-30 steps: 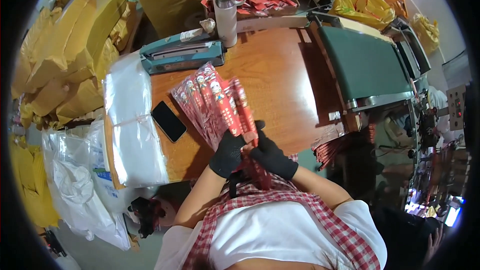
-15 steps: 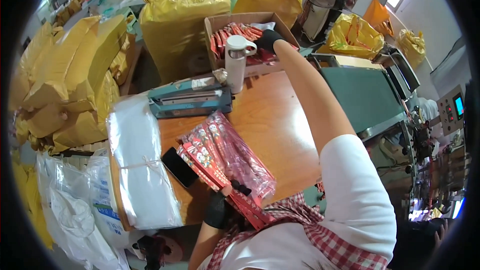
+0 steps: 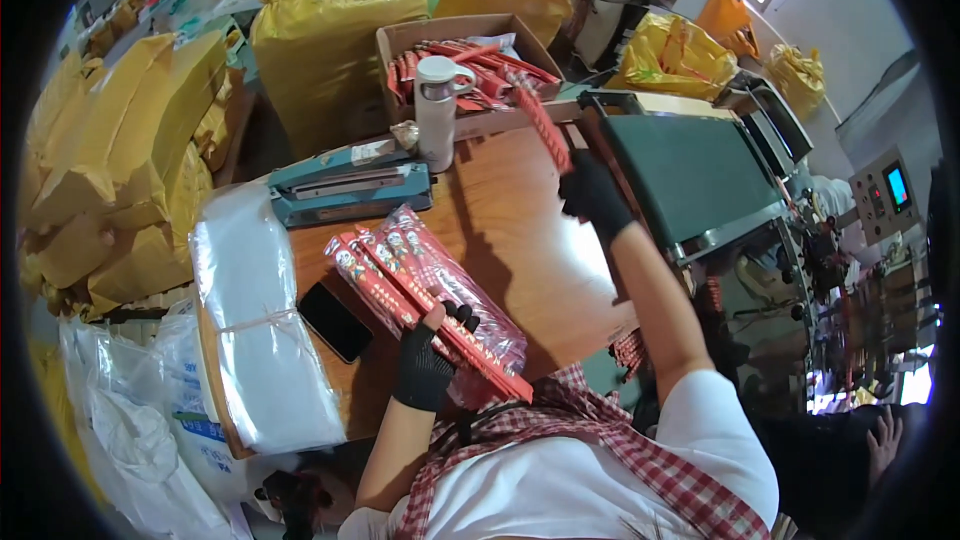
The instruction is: Bundling incense sticks and sealing them in plastic bags using a heat sealer.
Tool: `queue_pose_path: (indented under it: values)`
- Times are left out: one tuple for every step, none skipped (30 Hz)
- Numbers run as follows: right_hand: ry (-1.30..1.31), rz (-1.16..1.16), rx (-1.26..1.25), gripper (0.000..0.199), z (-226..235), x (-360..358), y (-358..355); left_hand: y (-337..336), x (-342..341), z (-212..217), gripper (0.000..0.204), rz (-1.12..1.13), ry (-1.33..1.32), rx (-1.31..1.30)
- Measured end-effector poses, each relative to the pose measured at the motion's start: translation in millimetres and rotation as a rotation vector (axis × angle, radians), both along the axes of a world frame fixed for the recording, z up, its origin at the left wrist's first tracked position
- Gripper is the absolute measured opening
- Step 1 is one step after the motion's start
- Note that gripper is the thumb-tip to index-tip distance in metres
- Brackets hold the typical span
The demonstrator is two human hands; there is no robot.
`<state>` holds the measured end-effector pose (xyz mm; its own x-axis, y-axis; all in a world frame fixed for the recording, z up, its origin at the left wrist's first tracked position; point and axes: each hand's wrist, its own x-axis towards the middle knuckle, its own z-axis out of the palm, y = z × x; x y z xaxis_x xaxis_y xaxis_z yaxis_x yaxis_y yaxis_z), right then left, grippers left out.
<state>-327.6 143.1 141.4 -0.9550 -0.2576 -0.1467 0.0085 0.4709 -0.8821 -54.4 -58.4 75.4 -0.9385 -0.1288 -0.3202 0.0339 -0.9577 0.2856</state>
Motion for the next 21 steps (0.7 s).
queue_pose_path:
  values:
    - [-0.006, -0.107, -0.068, 0.011, 2.5, 39.9, 5.0, 7.1, -4.0, 4.7, 0.023, -0.031, 0.007, -0.014]
    - [0.101, -0.149, -0.165, 0.017, -7.6, 78.8, 11.6, 13.7, -6.9, 7.4, 0.022, -0.054, 0.009, -0.031]
    - [0.072, -0.190, -0.242, 0.026, -20.0, 120.8, 19.2, 25.1, -8.4, 17.3, 0.025, -0.039, -0.050, -0.059]
    - [-0.025, -0.211, -0.169, 0.032, -32.4, 162.0, 14.8, 27.8, -8.5, -1.3, 0.034, -0.096, -0.010, 0.003]
    - [0.010, -0.148, -0.039, 0.031, -42.8, 208.3, 15.9, 38.1, -8.0, 1.3, 0.038, -0.077, 0.002, -0.014]
    - [0.686, 0.103, 0.117, 0.036, -93.5, 235.7, 34.0, 51.1, -8.0, 9.6, 0.041, -0.069, 0.021, -0.035]
    - [0.502, 0.439, 0.269, 0.041, -63.2, 263.8, 30.2, 48.3, 2.2, -2.9, 0.046, -0.091, -0.007, -0.037]
    - [0.359, 0.550, 0.291, 0.055, -47.0, 280.7, 31.8, 50.9, 7.2, -8.2, 0.036, -0.042, -0.073, -0.154]
    - [0.442, 0.558, 0.301, 0.063, -35.3, 286.7, 34.7, 53.0, 15.4, -8.9, 0.030, -0.045, -0.080, -0.251]
    - [0.521, 0.569, 0.310, 0.071, -30.0, 288.0, 37.2, 54.6, 24.7, -9.2, 0.024, -0.046, -0.093, -0.346]
    - [0.408, 0.482, 0.133, 0.081, -41.1, 290.3, 41.0, 68.7, 28.7, 8.8, 0.020, -0.065, -0.095, -0.327]
    - [0.283, 0.407, -0.043, 0.090, -42.9, 295.7, 41.3, 85.3, 34.5, 27.1, 0.015, -0.068, -0.108, -0.304]
    - [0.012, 0.484, -0.108, 0.098, -41.2, 290.6, 45.9, 91.8, 38.0, 7.0, 0.021, -0.157, 0.118, -0.166]
    - [-0.051, 0.475, -0.173, 0.091, -66.7, 287.6, 59.6, 109.4, 40.7, 30.2, 0.046, -0.105, 0.023, -0.574]
    - [-0.165, 0.396, -0.311, 0.078, -61.3, 288.2, 67.7, 107.9, 42.6, 35.8, 0.061, -0.147, 0.088, -0.989]
    - [-0.035, 0.307, -0.226, 0.067, -72.9, 288.0, 81.7, 104.8, 44.8, 39.2, 0.076, -0.199, 0.162, -1.408]
    - [0.004, 0.258, -0.233, 0.064, -84.3, 281.0, 98.3, 102.7, 49.8, 37.5, 0.087, -0.062, 0.163, -1.692]
    - [0.358, 0.031, -0.019, 0.062, -96.6, 287.0, 109.5, 100.2, 51.3, 36.0, 0.097, 0.081, 0.180, -1.974]
    - [0.281, -0.040, -0.067, 0.064, -102.1, 290.1, 127.4, 93.2, 57.2, 38.0, 0.074, 0.047, 0.235, -2.250]
    - [0.175, -0.102, 0.053, 0.057, -102.0, 293.6, 138.3, 85.3, 64.0, 22.8, 0.074, 0.041, 0.218, -2.261]
    - [0.098, 0.003, 0.257, 0.058, -100.8, 298.3, 151.0, 79.1, 75.4, -0.4, 0.058, -0.113, 0.176, -2.465]
